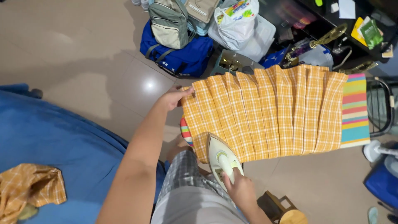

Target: The person irons a yellow and white checkered cloth on a colorful ironing board. They repeatedly smooth the fabric with an electric iron, repositioning the cloth several times to cover different areas.

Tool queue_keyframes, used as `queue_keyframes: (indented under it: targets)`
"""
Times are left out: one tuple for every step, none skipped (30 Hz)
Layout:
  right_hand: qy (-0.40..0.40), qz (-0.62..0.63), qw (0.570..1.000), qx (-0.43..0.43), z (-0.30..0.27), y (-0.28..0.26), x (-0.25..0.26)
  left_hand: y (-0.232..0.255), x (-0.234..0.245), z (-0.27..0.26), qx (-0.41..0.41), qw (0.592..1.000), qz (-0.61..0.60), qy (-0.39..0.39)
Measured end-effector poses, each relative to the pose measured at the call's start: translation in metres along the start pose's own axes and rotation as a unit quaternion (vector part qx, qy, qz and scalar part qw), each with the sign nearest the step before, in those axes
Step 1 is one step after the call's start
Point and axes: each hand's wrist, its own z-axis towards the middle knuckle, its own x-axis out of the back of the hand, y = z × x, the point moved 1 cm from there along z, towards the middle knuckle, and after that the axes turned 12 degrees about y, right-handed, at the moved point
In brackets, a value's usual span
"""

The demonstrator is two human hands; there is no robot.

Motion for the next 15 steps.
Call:
queue_keyframes:
  targets:
    - [0.003, 0.012, 1.000, -0.010, -0.003, 0.001, -0.005, -0.003, -0.003, 0.010, -0.010, 0.998, -0.054, -0.006]
    - [0.005, 0.024, 1.000, -0.017, -0.005, 0.000, -0.011, -0.006, -0.001, 0.019, -0.019, 0.994, -0.108, -0.009]
    - [0.007, 0.025, 0.999, -0.021, -0.003, -0.007, -0.011, -0.010, -0.001, 0.030, -0.019, 0.994, -0.105, -0.012]
    - [0.007, 0.032, 0.999, -0.040, -0.001, -0.016, -0.014, -0.013, 0.002, 0.041, -0.070, 0.994, -0.083, -0.006]
    - [0.006, 0.040, 0.997, -0.059, 0.002, -0.025, -0.016, -0.015, 0.006, 0.054, -0.120, 0.991, -0.060, -0.001]
    - [0.008, 0.043, 0.997, -0.070, 0.005, -0.035, -0.022, -0.014, 0.011, 0.060, -0.118, 0.992, -0.052, -0.008]
    - [0.025, 0.052, 0.997, -0.056, 0.010, -0.047, -0.027, -0.010, 0.017, 0.067, -0.196, 0.980, 0.018, -0.014]
    - [0.044, 0.054, 0.997, -0.043, 0.014, -0.053, -0.028, -0.008, 0.013, 0.074, -0.272, 0.958, 0.082, -0.026]
    - [0.048, 0.049, 0.996, -0.055, 0.021, -0.065, -0.026, 0.002, 0.004, 0.069, -0.271, 0.958, 0.084, -0.039]
    - [0.076, 0.068, 0.993, -0.052, 0.029, -0.081, -0.028, 0.009, 0.009, 0.061, -0.323, 0.934, 0.145, -0.034]
    - [0.105, 0.086, 0.990, -0.049, 0.036, -0.098, -0.030, 0.015, 0.015, 0.053, -0.373, 0.904, 0.205, -0.029]
    - [0.104, 0.087, 0.989, -0.051, 0.044, -0.105, -0.037, 0.020, 0.016, 0.051, -0.372, 0.904, 0.207, -0.031]
    - [0.114, 0.077, 0.989, -0.045, 0.051, -0.113, -0.042, 0.026, 0.017, 0.048, -0.388, 0.888, 0.244, -0.032]
    - [0.125, 0.064, 0.989, -0.038, 0.059, -0.118, -0.046, 0.031, 0.014, 0.045, -0.405, 0.871, 0.277, -0.033]
    - [0.126, 0.063, 0.989, -0.040, 0.066, -0.127, -0.047, 0.029, 0.014, 0.048, -0.405, 0.871, 0.277, -0.036]
